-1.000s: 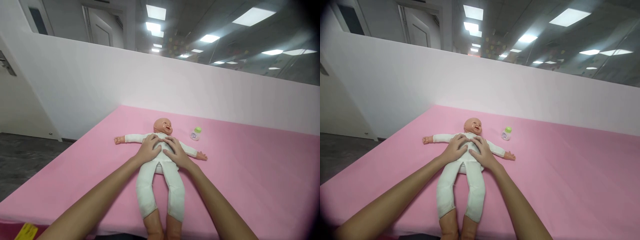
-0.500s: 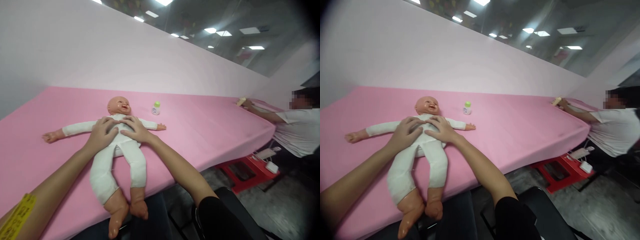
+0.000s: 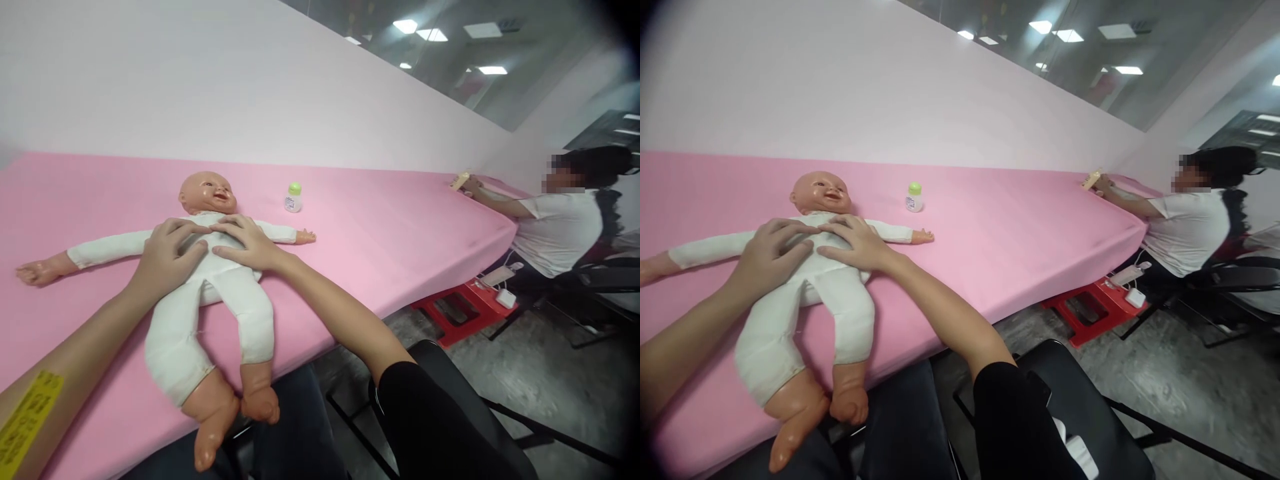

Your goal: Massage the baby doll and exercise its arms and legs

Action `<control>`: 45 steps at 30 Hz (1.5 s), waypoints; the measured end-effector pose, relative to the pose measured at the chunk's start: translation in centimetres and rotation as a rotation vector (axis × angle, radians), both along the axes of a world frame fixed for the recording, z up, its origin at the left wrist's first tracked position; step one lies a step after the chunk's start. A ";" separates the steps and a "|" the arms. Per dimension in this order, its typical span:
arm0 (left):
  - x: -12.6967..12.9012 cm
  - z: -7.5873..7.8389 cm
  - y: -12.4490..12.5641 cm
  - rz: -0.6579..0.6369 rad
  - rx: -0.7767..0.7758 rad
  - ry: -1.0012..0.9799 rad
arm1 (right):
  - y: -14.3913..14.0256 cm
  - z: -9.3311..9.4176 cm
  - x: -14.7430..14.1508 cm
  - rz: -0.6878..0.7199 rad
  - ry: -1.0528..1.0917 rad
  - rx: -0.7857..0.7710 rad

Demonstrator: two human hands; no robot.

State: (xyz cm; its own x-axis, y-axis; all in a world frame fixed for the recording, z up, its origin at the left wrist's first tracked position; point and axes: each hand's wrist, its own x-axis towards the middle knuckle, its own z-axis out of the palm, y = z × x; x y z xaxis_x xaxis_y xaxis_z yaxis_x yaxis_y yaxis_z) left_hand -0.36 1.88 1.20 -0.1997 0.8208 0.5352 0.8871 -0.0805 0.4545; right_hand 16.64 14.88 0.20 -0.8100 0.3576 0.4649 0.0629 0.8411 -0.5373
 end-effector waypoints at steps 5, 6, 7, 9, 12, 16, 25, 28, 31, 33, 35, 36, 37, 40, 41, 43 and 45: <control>-1.7 -1.1 0.8 -0.035 0.061 0.017 | -0.1 0.5 -0.2 -0.018 -0.016 0.009; -2.0 -1.3 0.9 -0.039 0.056 0.015 | -0.1 0.5 -0.3 -0.018 -0.023 0.008; -2.2 -1.4 1.0 -0.041 0.047 0.014 | -0.2 0.5 -0.3 -0.018 -0.026 0.009; -2.4 -1.4 1.0 -0.037 0.036 0.014 | -0.2 0.4 -0.3 -0.007 -0.014 0.017; -2.1 -1.1 0.6 -0.028 0.039 0.015 | -0.4 0.2 -0.3 0.018 0.025 0.024; -1.6 -0.8 0.0 -0.057 0.033 0.012 | -0.6 0.2 -0.3 0.012 0.027 0.003; -1.7 -0.7 -0.2 -0.047 0.022 -0.007 | -0.9 0.4 -0.3 0.033 0.042 -0.008; -1.8 -0.8 -0.2 -0.061 0.032 -0.015 | -0.8 0.1 -0.4 0.035 0.065 -0.006; -1.9 -1.0 -0.1 -0.066 0.037 -0.017 | -0.8 -0.1 -0.4 0.031 0.070 -0.010; -1.9 -1.2 0.0 -0.066 0.040 -0.021 | -0.7 -0.1 -0.4 0.032 0.064 -0.015; -1.9 -1.3 0.0 -0.062 0.046 -0.027 | -0.7 -0.1 -0.4 0.040 0.067 -0.006; -1.8 -1.4 0.0 -0.061 0.052 -0.031 | -0.7 -0.2 -0.4 0.048 0.076 0.005; -1.7 -1.4 -0.1 -0.061 0.059 -0.033 | -0.7 -0.2 -0.4 0.054 0.088 0.019; -1.2 -1.3 -0.4 -0.077 0.084 -0.042 | -0.9 -0.5 -0.3 0.054 0.105 0.034; -1.1 -1.3 -0.5 -0.081 0.084 -0.044 | -1.0 -0.6 -0.2 0.048 0.096 0.022; -0.7 -1.3 -0.7 -0.087 0.065 -0.048 | -1.1 -0.7 0.0 0.054 0.091 0.010; -0.4 -1.3 -0.8 -0.064 0.067 -0.062 | -1.1 -0.9 0.2 0.074 0.094 0.016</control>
State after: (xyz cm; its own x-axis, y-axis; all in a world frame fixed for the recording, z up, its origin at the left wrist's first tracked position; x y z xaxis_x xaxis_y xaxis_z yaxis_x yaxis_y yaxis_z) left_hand -0.72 1.08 -0.10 -0.1821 0.7955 0.5780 0.8496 -0.1687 0.4998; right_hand 16.84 13.82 -0.67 -0.7861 0.2906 0.5455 -0.0497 0.8500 -0.5244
